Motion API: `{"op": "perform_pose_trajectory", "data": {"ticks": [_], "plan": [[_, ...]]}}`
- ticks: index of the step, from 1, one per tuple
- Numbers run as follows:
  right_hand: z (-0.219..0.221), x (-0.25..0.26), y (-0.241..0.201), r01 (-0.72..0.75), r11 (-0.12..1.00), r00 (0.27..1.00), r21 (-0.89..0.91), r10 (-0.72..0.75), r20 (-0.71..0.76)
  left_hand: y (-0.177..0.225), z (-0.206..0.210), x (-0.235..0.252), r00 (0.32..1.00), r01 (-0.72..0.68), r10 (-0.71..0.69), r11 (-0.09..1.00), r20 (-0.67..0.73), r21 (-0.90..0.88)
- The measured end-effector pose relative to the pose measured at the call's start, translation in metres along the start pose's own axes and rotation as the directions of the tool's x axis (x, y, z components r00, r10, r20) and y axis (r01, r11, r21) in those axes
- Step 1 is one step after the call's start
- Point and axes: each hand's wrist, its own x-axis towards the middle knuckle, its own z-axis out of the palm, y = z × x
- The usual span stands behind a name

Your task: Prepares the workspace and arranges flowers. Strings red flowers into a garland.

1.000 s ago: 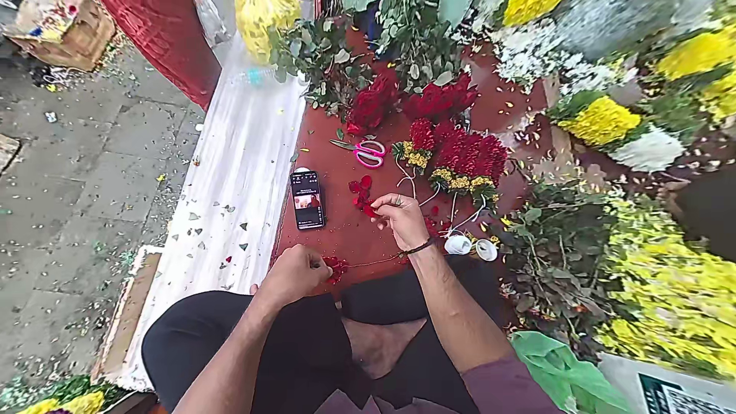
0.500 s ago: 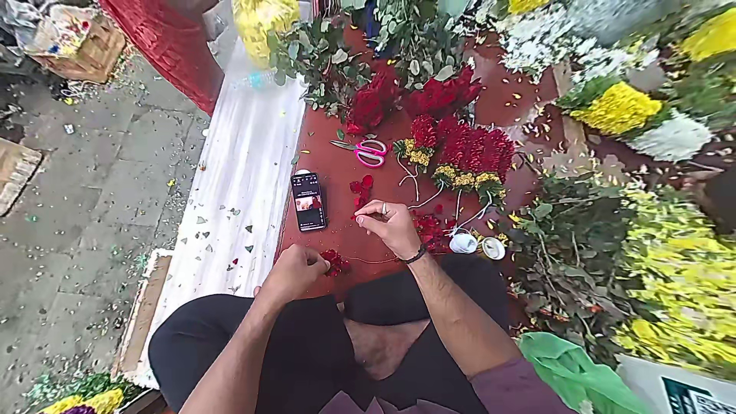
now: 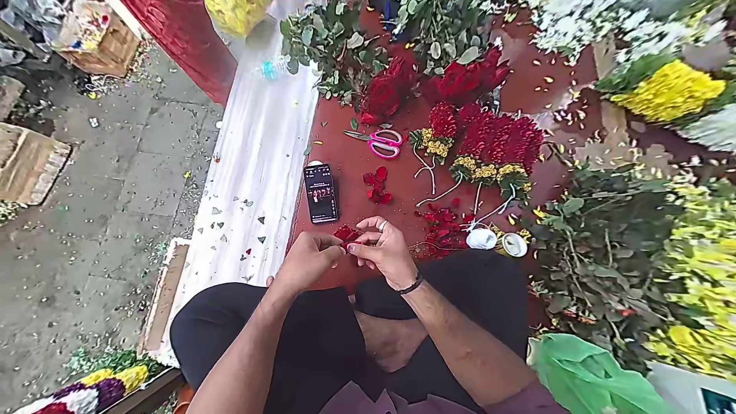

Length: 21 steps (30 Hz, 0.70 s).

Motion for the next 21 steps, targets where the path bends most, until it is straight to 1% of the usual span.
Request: {"op": "perform_pose_trajectory", "data": {"ticks": [4, 5, 7, 8, 9, 11, 12, 13, 14, 15, 16, 17, 19, 21], "plan": [[-0.005, 0.005, 0.006, -0.053, 0.99, 0.999, -0.127, 0.054, -0.001, -0.005, -0.001, 0.002, 1.0, -0.017, 0.016, 0.997, 0.014, 0.071], [-0.008, 0.007, 0.006, -0.093, 0.986, 0.995, -0.14, 0.098, 0.033, -0.006, -0.002, 0.003, 1.0, -0.026, 0.025, 0.997, 0.018, 0.078], [-0.02, 0.01, 0.003, -0.173, 0.975, 0.969, -0.14, 0.194, 0.153, -0.008, -0.003, 0.004, 0.999, -0.027, 0.025, 0.997, 0.026, 0.074], [-0.029, 0.012, 0.0, -0.168, 0.973, 0.955, -0.155, 0.2, 0.219, -0.008, -0.003, 0.005, 1.0, -0.021, 0.02, 0.997, 0.012, 0.076], [-0.037, 0.014, -0.005, -0.124, 0.977, 0.953, -0.173, 0.166, 0.255, -0.007, -0.003, 0.005, 1.0, -0.012, 0.013, 0.996, -0.017, 0.086], [-0.047, 0.017, -0.01, 0.045, 0.96, 0.975, -0.278, 0.019, 0.221, -0.005, -0.003, 0.002, 0.996, 0.023, -0.015, 0.995, -0.083, 0.099], [-0.048, 0.019, -0.009, 0.137, 0.92, 0.975, -0.368, -0.06, 0.212, -0.003, -0.003, 0.0, 0.993, 0.048, -0.035, 0.992, -0.114, 0.116], [-0.047, 0.021, -0.005, 0.204, 0.875, 0.964, -0.439, -0.101, 0.247, -0.001, -0.003, -0.001, 0.989, 0.067, -0.049, 0.989, -0.138, 0.131], [-0.044, 0.022, -0.001, 0.229, 0.856, 0.948, -0.463, -0.088, 0.307, 0.0, -0.003, -0.001, 0.986, 0.079, -0.056, 0.986, -0.158, 0.144], [-0.039, 0.022, 0.003, 0.226, 0.865, 0.933, -0.447, -0.061, 0.354, 0.0, -0.003, -0.001, 0.983, 0.088, -0.06, 0.984, -0.175, 0.156], [-0.036, 0.023, 0.009, 0.218, 0.881, 0.93, -0.421, -0.056, 0.364, 0.0, -0.004, 0.0, 0.979, 0.101, -0.068, 0.98, -0.193, 0.168], [-0.033, 0.024, 0.014, 0.217, 0.89, 0.939, -0.402, -0.078, 0.336, -0.001, -0.005, 0.0, 0.975, 0.114, -0.075, 0.977, -0.211, 0.179], [-0.038, 0.027, 0.013, 0.267, 0.881, 0.944, -0.39, -0.157, 0.291, -0.003, -0.009, 0.0, 0.965, 0.141, -0.091, 0.971, -0.246, 0.194], [-0.047, 0.027, 0.001, 0.31, 0.876, 0.922, -0.369, -0.182, 0.341, -0.003, -0.014, 0.001, 0.954, 0.175, -0.122, 0.969, -0.275, 0.176]]}}
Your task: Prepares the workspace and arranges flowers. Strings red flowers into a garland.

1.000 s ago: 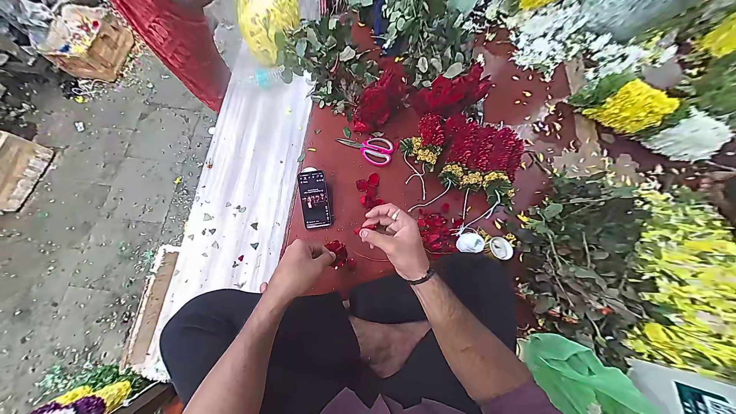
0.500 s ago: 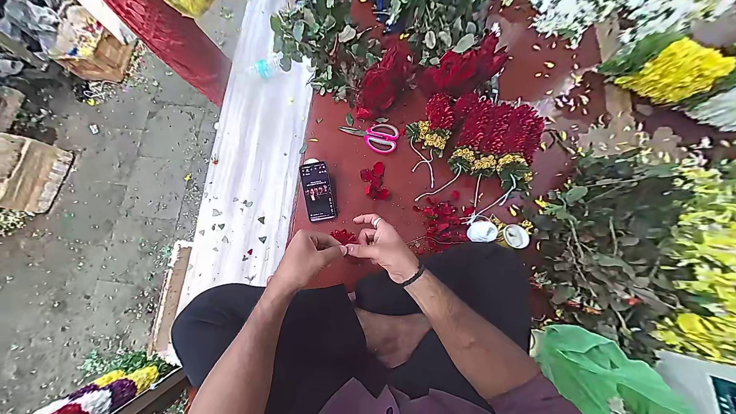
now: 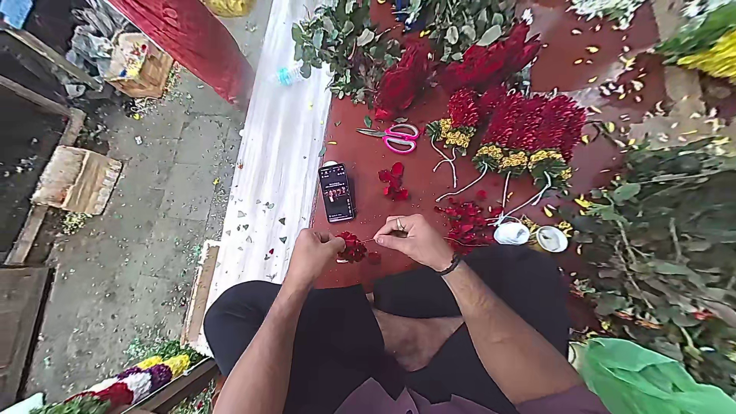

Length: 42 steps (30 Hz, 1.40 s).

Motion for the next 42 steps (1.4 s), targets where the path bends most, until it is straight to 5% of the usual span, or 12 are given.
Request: {"op": "perform_pose_trajectory", "data": {"ticks": [3, 5, 8, 11, 14, 17, 19, 22, 26, 33, 38, 42], "plan": [[-0.004, -0.007, -0.017, 0.008, 0.999, 0.986, 0.031, -0.013, 0.167, 0.004, -0.002, 0.003, 0.998, 0.047, -0.046, 0.998, -0.045, 0.03], [0.003, -0.012, -0.027, 0.055, 0.995, 0.979, 0.087, -0.071, 0.19, 0.004, -0.001, 0.002, 0.998, 0.047, -0.038, 0.975, -0.044, 0.216], [0.007, -0.007, -0.032, 0.159, 0.976, 0.981, 0.15, -0.173, 0.086, 0.014, -0.001, -0.009, 0.956, -0.132, 0.001, 0.895, 0.295, 0.425], [0.005, 0.004, -0.007, 0.094, 0.95, 0.981, 0.298, -0.139, 0.133, 0.024, 0.001, -0.019, 0.77, -0.346, 0.304, 0.938, 0.561, -0.033], [0.022, -0.007, 0.02, -0.045, 0.867, 0.983, 0.497, -0.051, 0.178, 0.03, 0.004, -0.017, 0.835, -0.315, 0.453, 0.859, 0.313, -0.404], [0.038, -0.005, -0.002, -0.051, 0.881, 0.96, 0.47, -0.087, 0.267, 0.02, 0.007, -0.004, 0.948, -0.309, 0.319, 0.917, -0.002, -0.252], [0.035, -0.004, -0.011, 0.027, 0.912, 0.964, 0.409, -0.132, 0.231, 0.008, 0.006, 0.003, 0.971, -0.227, 0.221, 0.971, -0.088, -0.071], [0.013, -0.001, -0.013, 0.039, 0.946, 0.993, 0.321, -0.071, 0.091, -0.002, 0.0, 0.005, 0.995, -0.1, 0.099, 0.993, 0.022, 0.064], [-0.014, -0.003, -0.007, 0.016, 0.964, 1.0, 0.265, -0.016, -0.004, 0.003, -0.006, 0.0, 0.98, -0.096, 0.081, 0.993, 0.184, 0.072], [-0.008, -0.005, -0.009, 0.009, 0.99, 0.994, 0.14, -0.025, 0.109, 0.001, -0.005, -0.003, 0.996, -0.08, 0.069, 0.946, 0.049, 0.314], [-0.006, -0.009, -0.013, -0.033, 0.998, 0.985, 0.063, 0.021, 0.171, 0.003, -0.003, -0.007, 0.99, -0.106, 0.04, 0.838, 0.134, 0.535], [-0.014, -0.011, -0.022, -0.067, 0.998, 0.963, 0.012, 0.062, 0.261, 0.001, 0.0, -0.003, 0.975, -0.132, 0.015, 0.84, 0.221, 0.526]]}}
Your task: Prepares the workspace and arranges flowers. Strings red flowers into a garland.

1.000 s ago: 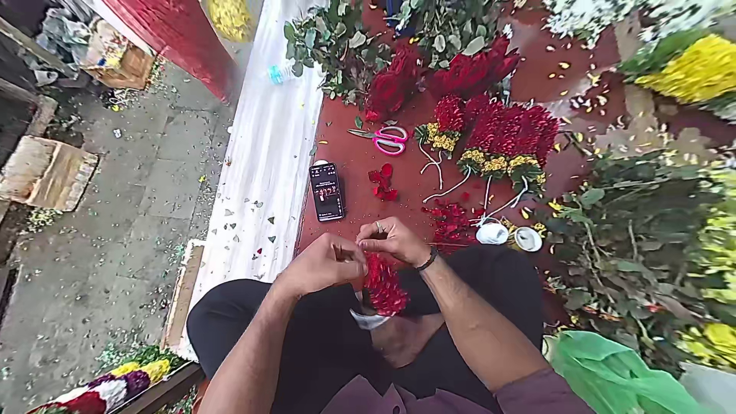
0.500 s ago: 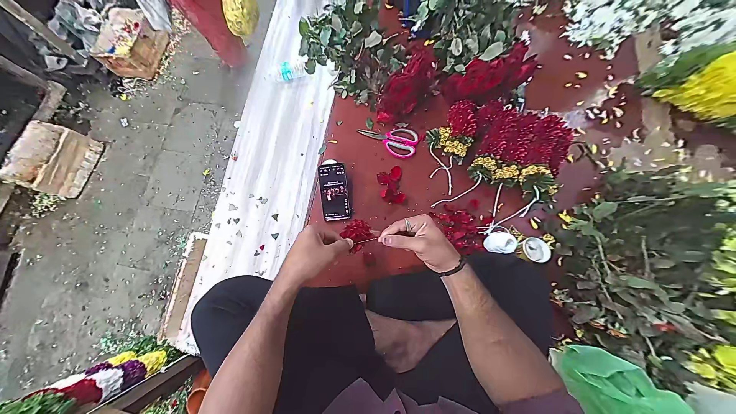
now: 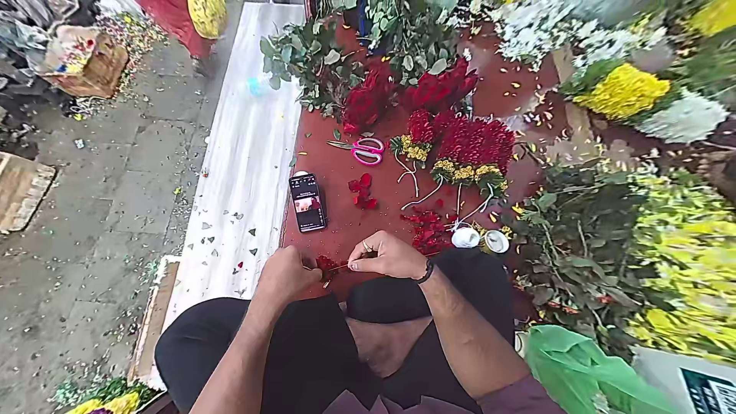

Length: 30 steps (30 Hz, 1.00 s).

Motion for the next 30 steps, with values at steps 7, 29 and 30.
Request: {"op": "perform_pose_trajectory", "data": {"ticks": [7, 29, 30], "plan": [[-0.086, 0.041, 0.052, -0.481, 0.803, 0.844, -0.352, 0.315, -0.435, 0.003, -0.005, 0.004, 0.996, 0.068, -0.064, 0.994, 0.056, -0.084], [-0.103, 0.082, 0.137, -0.573, 0.787, 0.686, -0.228, 0.309, -0.659, 0.0, 0.005, 0.003, 0.998, 0.046, -0.051, 0.993, -0.042, -0.111], [-0.102, 0.083, 0.139, -0.578, 0.782, 0.683, -0.231, 0.309, -0.662, 0.0, 0.005, 0.002, 0.998, 0.05, -0.054, 0.993, -0.039, -0.11]]}}
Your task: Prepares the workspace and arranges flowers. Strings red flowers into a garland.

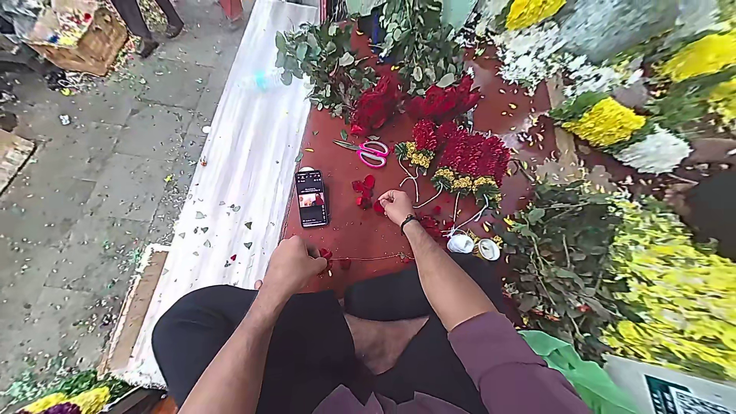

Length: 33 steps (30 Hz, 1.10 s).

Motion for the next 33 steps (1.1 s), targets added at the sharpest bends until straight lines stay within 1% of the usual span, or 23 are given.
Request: {"op": "perform_pose_trajectory", "data": {"ticks": [3, 7, 8, 13, 16, 19, 21, 24, 26, 30, 33], "plan": [[-0.001, 0.0, 0.001, -0.01, 1.0, 1.0, 0.021, 0.01, -0.011, 0.001, 0.001, 0.0, 1.0, 0.001, -0.001, 1.0, 0.014, 0.001], [-0.004, -0.006, -0.005, -0.046, 0.978, 0.997, 0.202, 0.032, 0.075, 0.002, 0.003, 0.003, 0.999, -0.006, 0.005, 1.0, 0.032, 0.01], [-0.004, -0.008, -0.007, -0.059, 0.973, 0.995, 0.222, 0.04, 0.09, 0.002, 0.004, 0.004, 0.999, -0.007, 0.007, 1.0, 0.036, 0.007], [-0.001, -0.002, -0.007, -0.016, 0.978, 0.997, 0.209, 0.0, 0.079, 0.002, 0.009, 0.009, 0.998, -0.001, 0.0, 1.0, 0.063, 0.022], [-0.002, 0.0, -0.011, -0.04, 0.981, 0.997, 0.19, 0.027, 0.069, 0.002, 0.01, 0.009, 0.997, 0.002, -0.004, 0.999, 0.074, 0.035], [-0.009, -0.005, -0.017, -0.031, 0.967, 0.999, 0.253, 0.025, 0.027, 0.003, 0.009, 0.008, 0.997, 0.001, -0.004, 0.999, 0.077, 0.044], [-0.017, -0.015, -0.026, -0.013, 0.934, 1.0, 0.356, 0.013, 0.002, 0.003, 0.009, 0.007, 0.997, -0.002, -0.001, 0.999, 0.076, 0.043], [-0.032, -0.045, -0.05, -0.002, 0.874, 1.0, 0.486, -0.008, 0.019, 0.002, 0.008, 0.006, 0.997, -0.009, 0.005, 0.999, 0.073, 0.046], [-0.039, -0.07, -0.061, 0.023, 0.845, 0.998, 0.534, -0.047, 0.031, 0.003, 0.008, 0.004, 0.997, -0.016, 0.011, 0.999, 0.082, 0.05], [-0.044, -0.12, -0.071, 0.12, 0.775, 0.988, 0.621, -0.153, -0.001, 0.008, 0.01, 0.002, 0.996, -0.02, 0.015, 0.998, 0.088, 0.053], [-0.04, -0.134, -0.073, 0.125, 0.73, 0.984, 0.672, -0.178, 0.011, 0.007, 0.011, 0.002, 0.996, -0.01, 0.005, 0.999, 0.092, 0.053]]}}
